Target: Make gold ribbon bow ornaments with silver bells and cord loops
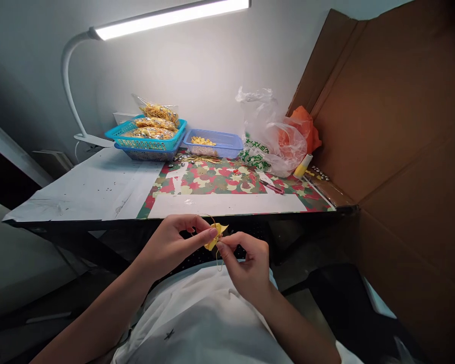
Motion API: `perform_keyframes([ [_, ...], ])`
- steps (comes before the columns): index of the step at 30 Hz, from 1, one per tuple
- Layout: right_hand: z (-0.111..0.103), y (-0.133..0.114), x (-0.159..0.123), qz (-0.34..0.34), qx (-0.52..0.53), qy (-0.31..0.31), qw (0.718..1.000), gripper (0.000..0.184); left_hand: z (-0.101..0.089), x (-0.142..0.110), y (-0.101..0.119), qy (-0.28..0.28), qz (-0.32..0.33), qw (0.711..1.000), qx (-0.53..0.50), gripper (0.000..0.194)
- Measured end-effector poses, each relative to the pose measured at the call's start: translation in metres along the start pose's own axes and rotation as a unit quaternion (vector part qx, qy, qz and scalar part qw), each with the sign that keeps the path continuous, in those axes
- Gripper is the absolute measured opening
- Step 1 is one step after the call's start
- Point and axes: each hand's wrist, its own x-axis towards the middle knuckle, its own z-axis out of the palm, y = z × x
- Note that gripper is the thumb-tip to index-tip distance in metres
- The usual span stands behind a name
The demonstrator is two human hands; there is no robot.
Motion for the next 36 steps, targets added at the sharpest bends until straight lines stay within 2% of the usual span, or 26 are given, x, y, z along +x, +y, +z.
perform_keyframes([
  [9,-0.001,0.002,0.001,-0.002,-0.019,-0.026,0.999,0.012,-0.003,0.009,-0.007,-0.064,-0.055,0.992,-0.089,0.032],
  [15,-0.004,0.002,0.002,-0.021,-0.034,-0.045,0.998,0.012,-0.006,0.014,-0.008,-0.087,-0.068,0.992,-0.061,0.031],
  [21,-0.004,0.001,0.002,-0.004,-0.034,-0.029,0.999,0.012,-0.007,0.013,-0.009,-0.124,-0.088,0.975,-0.161,0.023],
  [26,-0.003,0.001,0.001,0.002,-0.026,-0.013,1.000,0.011,-0.007,0.007,-0.010,-0.112,-0.064,0.978,-0.165,0.016],
  [31,-0.004,0.003,-0.002,-0.011,-0.004,-0.010,1.000,0.011,-0.010,0.001,-0.012,-0.101,-0.034,0.989,-0.104,0.013],
  [36,-0.004,0.005,-0.004,-0.029,0.025,-0.016,0.999,0.010,-0.013,-0.002,-0.004,-0.113,0.009,0.993,-0.046,0.012],
])
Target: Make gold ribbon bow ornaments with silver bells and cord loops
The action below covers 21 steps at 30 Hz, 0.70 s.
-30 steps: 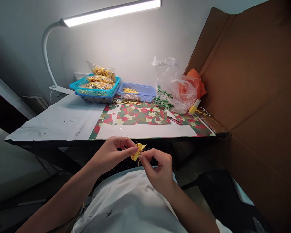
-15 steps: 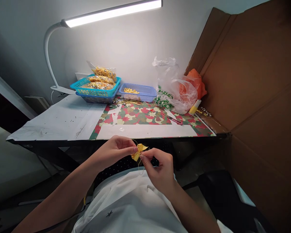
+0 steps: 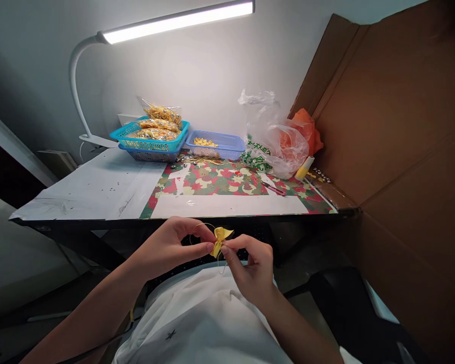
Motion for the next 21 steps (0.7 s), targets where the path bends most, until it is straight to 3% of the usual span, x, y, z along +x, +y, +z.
perform_keyframes([
  [9,-0.002,0.000,-0.003,-0.006,0.004,-0.007,1.000,0.010,-0.002,0.000,0.010,-0.012,0.046,0.992,0.113,0.011],
  [17,-0.001,0.000,-0.004,-0.008,-0.002,0.004,1.000,0.010,0.010,-0.007,0.017,0.100,0.152,0.946,0.267,0.015],
  [21,0.001,0.002,-0.006,-0.006,-0.004,0.018,1.000,0.009,0.014,-0.008,0.019,0.131,0.167,0.935,0.286,0.017],
])
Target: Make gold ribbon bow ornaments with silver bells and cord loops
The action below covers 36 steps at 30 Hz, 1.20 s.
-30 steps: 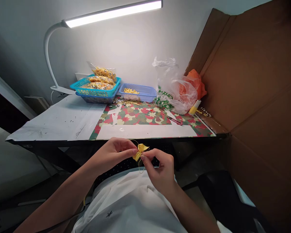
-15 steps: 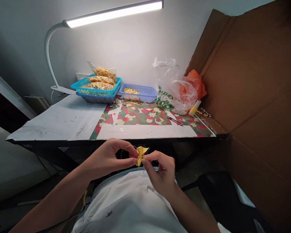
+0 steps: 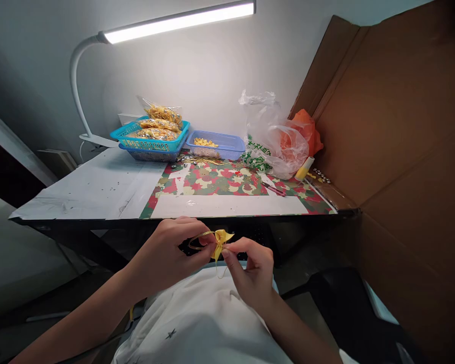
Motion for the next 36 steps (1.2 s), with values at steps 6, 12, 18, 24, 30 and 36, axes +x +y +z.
perform_keyframes([
  [6,0.0017,0.0001,-0.0015,0.003,-0.003,0.020,1.000,0.009,0.0011,0.0005,-0.0006,0.002,-0.022,0.999,-0.026,0.018],
  [12,0.0019,0.0005,-0.0022,-0.014,0.004,0.024,1.000,0.010,0.0014,0.0017,-0.0024,-0.027,-0.045,0.996,-0.075,0.018],
  [18,0.0033,0.0001,-0.0029,-0.012,0.009,0.033,0.999,0.011,0.0006,0.0049,0.0006,-0.057,-0.097,0.982,-0.154,0.018],
  [24,0.0048,-0.0015,-0.0027,-0.001,0.002,0.045,0.999,0.011,0.0037,0.0013,-0.0037,-0.051,-0.107,0.977,-0.175,0.015],
  [30,0.0055,-0.0019,-0.0031,0.013,-0.006,0.049,0.999,0.012,0.0056,-0.0001,-0.0034,-0.044,-0.107,0.981,-0.157,0.018],
  [36,0.0057,-0.0002,-0.0021,0.015,-0.014,0.056,0.998,0.013,0.0061,-0.0029,-0.0057,-0.049,-0.116,0.968,-0.216,0.014],
])
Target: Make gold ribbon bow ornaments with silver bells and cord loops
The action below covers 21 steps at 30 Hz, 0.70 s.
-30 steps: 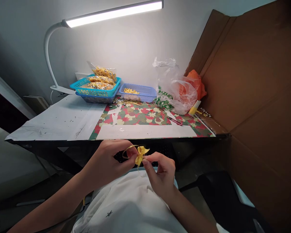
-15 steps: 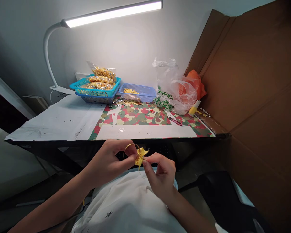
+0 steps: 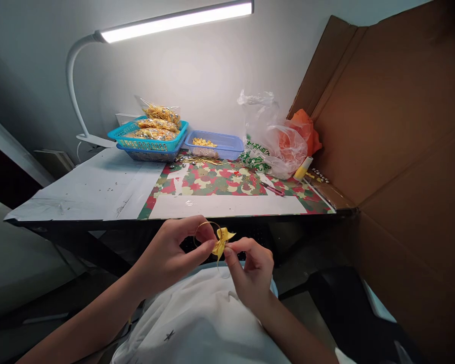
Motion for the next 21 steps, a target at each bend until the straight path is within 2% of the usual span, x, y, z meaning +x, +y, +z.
perform_keyframes([
  [3,0.002,0.008,0.003,0.009,0.009,-0.002,1.000,0.013,0.001,0.004,-0.008,-0.047,-0.048,0.990,-0.121,0.015],
  [5,0.005,0.016,0.006,0.022,0.024,-0.012,0.999,0.013,0.003,0.009,-0.014,-0.057,-0.075,0.977,-0.189,0.017],
  [10,0.008,0.038,0.019,0.074,0.035,-0.031,0.996,0.012,0.007,0.029,-0.027,0.015,-0.097,0.962,-0.254,0.024],
  [14,0.000,0.049,0.035,0.117,0.044,-0.036,0.992,0.015,0.004,0.045,-0.039,0.079,-0.102,0.961,-0.245,0.027],
  [16,-0.007,0.055,0.049,0.136,0.075,-0.015,0.988,0.017,0.000,0.053,-0.047,0.104,-0.096,0.964,-0.225,0.026],
  [19,-0.023,0.064,0.080,0.151,0.132,0.037,0.979,0.021,-0.010,0.066,-0.057,0.123,-0.077,0.976,-0.165,0.021],
  [21,-0.034,0.072,0.109,0.153,0.133,0.050,0.978,0.023,-0.018,0.076,-0.062,0.126,-0.052,0.986,-0.091,0.019],
])
